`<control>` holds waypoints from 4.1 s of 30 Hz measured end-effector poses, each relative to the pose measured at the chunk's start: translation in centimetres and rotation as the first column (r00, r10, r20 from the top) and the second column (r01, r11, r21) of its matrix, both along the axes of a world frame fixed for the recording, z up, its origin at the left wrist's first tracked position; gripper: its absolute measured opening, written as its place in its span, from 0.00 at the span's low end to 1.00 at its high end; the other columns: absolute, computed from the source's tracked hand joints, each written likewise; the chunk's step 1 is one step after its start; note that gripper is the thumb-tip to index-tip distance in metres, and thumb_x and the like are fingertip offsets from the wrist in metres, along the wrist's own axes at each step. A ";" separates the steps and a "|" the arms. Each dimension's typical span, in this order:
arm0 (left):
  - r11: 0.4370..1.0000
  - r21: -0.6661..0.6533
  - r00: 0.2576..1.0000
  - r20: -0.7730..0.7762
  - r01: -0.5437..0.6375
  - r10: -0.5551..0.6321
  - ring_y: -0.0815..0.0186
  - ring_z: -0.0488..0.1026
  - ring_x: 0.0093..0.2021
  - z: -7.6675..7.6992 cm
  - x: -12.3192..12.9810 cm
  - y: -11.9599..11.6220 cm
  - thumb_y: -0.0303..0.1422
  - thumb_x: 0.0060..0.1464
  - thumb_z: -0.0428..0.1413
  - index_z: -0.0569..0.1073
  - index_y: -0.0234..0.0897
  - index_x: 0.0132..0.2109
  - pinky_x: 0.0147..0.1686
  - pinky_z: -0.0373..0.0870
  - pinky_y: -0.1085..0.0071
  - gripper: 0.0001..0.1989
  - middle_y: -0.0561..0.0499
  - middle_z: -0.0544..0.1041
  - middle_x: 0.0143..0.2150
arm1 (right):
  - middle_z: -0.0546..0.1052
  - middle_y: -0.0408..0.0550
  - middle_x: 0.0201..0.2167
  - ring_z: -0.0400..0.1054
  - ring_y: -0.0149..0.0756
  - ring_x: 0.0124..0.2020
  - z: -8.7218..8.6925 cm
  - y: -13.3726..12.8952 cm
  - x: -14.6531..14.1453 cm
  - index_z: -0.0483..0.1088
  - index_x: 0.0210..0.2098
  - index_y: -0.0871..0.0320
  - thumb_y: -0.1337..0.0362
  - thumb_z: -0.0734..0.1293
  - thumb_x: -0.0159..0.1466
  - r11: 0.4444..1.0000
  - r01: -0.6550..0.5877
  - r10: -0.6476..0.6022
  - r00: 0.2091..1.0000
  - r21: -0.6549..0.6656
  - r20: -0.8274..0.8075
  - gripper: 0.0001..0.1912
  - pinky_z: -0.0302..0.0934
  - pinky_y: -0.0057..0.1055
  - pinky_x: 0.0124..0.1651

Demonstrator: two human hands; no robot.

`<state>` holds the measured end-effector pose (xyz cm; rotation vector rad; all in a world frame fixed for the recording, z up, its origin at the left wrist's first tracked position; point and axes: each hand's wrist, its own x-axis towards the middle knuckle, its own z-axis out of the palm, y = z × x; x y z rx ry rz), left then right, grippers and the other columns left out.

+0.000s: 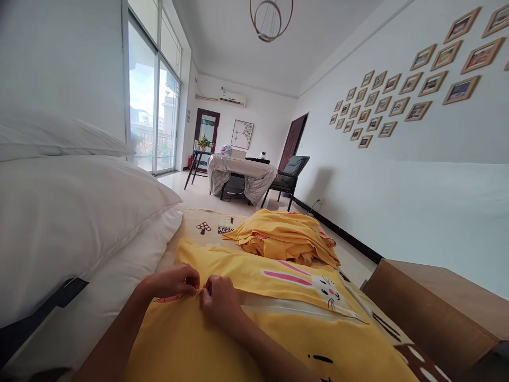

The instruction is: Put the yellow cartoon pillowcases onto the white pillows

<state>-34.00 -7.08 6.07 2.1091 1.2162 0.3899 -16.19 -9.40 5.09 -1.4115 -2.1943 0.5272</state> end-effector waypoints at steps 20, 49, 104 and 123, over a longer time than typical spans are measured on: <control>0.974 -0.224 0.992 0.108 -0.032 0.057 0.69 0.63 0.20 0.3 -0.9 -1.0 0.46 0.52 0.47 0.65 0.35 0.19 0.24 0.61 0.72 0.22 0.51 0.69 0.19 | 0.71 0.43 0.17 0.62 0.27 0.21 0.8 -0.3 -0.8 0.68 0.21 0.61 0.72 0.63 0.57 0.995 -0.042 0.023 0.979 -0.093 -0.205 0.08 0.52 0.23 0.26; 0.953 -0.234 0.941 0.319 0.194 -0.113 0.72 0.60 0.24 -2.6 -1.2 1.3 0.50 0.47 0.57 0.64 0.34 0.24 0.25 0.56 0.75 0.22 0.56 0.65 0.21 | 0.77 0.53 0.30 0.67 0.35 0.33 0.1 0.8 -1.1 0.74 0.29 0.63 0.69 0.64 0.58 1.000 -0.023 0.020 0.977 0.010 0.210 0.07 0.50 0.27 0.32; 0.840 0.366 0.884 -0.089 -0.400 0.459 0.59 0.75 0.36 -2.0 9.5 -1.1 0.32 0.64 0.36 0.64 0.38 0.40 0.30 0.55 0.68 0.13 0.45 0.77 0.34 | 0.73 0.47 0.29 0.65 0.34 0.31 -0.2 -0.7 5.6 0.66 0.29 0.59 0.71 0.61 0.63 0.924 -0.029 -0.055 0.977 0.382 0.208 0.06 0.53 0.28 0.35; 0.818 0.361 0.888 0.075 -0.448 0.453 0.65 0.64 0.27 -2.5 8.2 -0.7 0.34 0.62 0.40 0.56 0.41 0.30 0.28 0.49 0.71 0.11 0.54 0.67 0.24 | 0.70 0.45 0.26 0.62 0.34 0.29 -0.7 -1.3 12.5 0.63 0.28 0.58 0.66 0.58 0.65 0.861 0.066 -0.102 0.994 0.504 0.045 0.09 0.54 0.29 0.33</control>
